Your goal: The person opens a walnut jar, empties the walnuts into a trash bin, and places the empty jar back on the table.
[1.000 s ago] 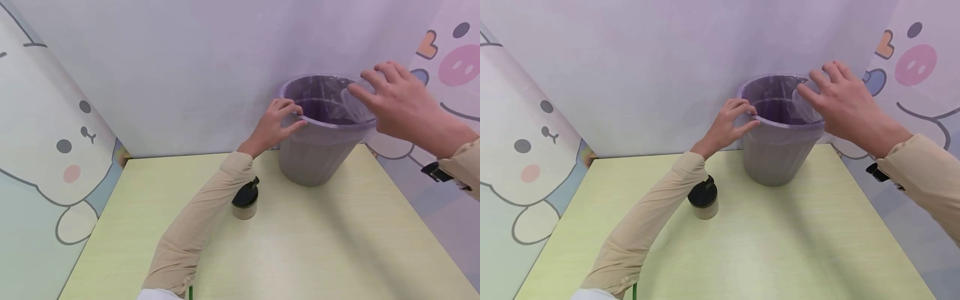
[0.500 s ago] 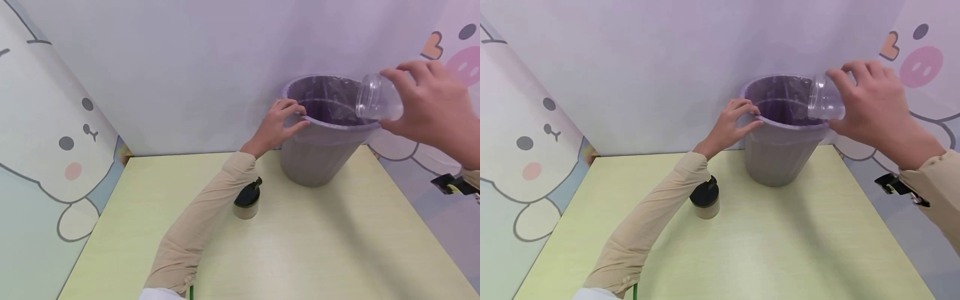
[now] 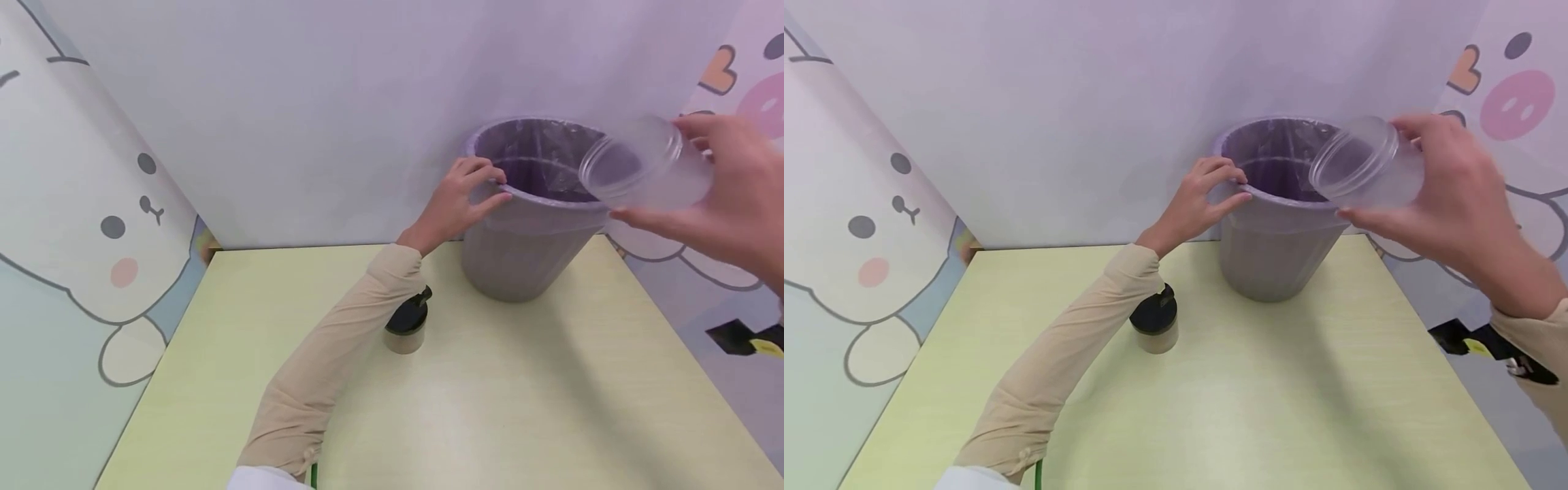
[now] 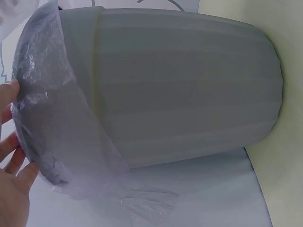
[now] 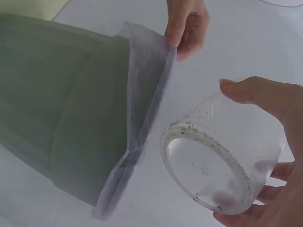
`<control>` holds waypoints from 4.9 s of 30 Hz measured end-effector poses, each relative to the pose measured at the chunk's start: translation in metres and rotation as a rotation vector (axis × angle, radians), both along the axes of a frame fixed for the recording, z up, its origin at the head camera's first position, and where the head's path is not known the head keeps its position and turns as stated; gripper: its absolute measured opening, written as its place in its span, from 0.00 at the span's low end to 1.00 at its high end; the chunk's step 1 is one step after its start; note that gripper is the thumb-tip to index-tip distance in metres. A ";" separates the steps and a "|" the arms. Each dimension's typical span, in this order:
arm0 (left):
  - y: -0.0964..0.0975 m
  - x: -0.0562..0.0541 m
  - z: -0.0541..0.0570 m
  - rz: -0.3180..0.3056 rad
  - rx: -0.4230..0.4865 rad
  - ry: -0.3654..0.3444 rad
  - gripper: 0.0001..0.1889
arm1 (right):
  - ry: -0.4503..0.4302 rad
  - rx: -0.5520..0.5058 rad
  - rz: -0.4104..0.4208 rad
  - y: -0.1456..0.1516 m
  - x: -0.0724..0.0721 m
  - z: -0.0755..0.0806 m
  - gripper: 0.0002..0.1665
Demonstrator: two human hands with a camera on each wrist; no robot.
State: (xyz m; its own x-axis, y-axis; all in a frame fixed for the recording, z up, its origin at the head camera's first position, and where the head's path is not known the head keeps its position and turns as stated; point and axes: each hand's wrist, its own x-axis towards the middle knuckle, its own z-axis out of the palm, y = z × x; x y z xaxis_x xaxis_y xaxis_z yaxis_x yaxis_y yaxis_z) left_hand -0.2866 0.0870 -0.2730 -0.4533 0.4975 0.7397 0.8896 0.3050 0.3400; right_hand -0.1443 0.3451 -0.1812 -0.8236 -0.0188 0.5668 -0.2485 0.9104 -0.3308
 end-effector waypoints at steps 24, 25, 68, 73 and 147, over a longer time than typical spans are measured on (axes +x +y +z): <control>0.000 -0.001 -0.003 0.018 -0.013 -0.006 0.11 | -0.146 -0.433 0.296 0.003 0.018 -0.047 0.52; 0.000 -0.001 -0.003 0.018 -0.012 -0.005 0.11 | -0.153 -0.442 0.304 0.004 0.019 -0.050 0.52; 0.001 -0.001 -0.005 0.023 -0.021 -0.030 0.11 | -0.381 -0.657 0.750 -0.011 0.014 -0.145 0.50; 0.002 -0.002 -0.004 0.026 -0.030 -0.041 0.11 | -0.381 -0.698 0.852 -0.021 0.014 -0.155 0.51; 0.004 0.004 -0.008 0.065 -0.107 -0.031 0.11 | -0.663 -0.458 0.993 -0.165 0.053 -0.295 0.53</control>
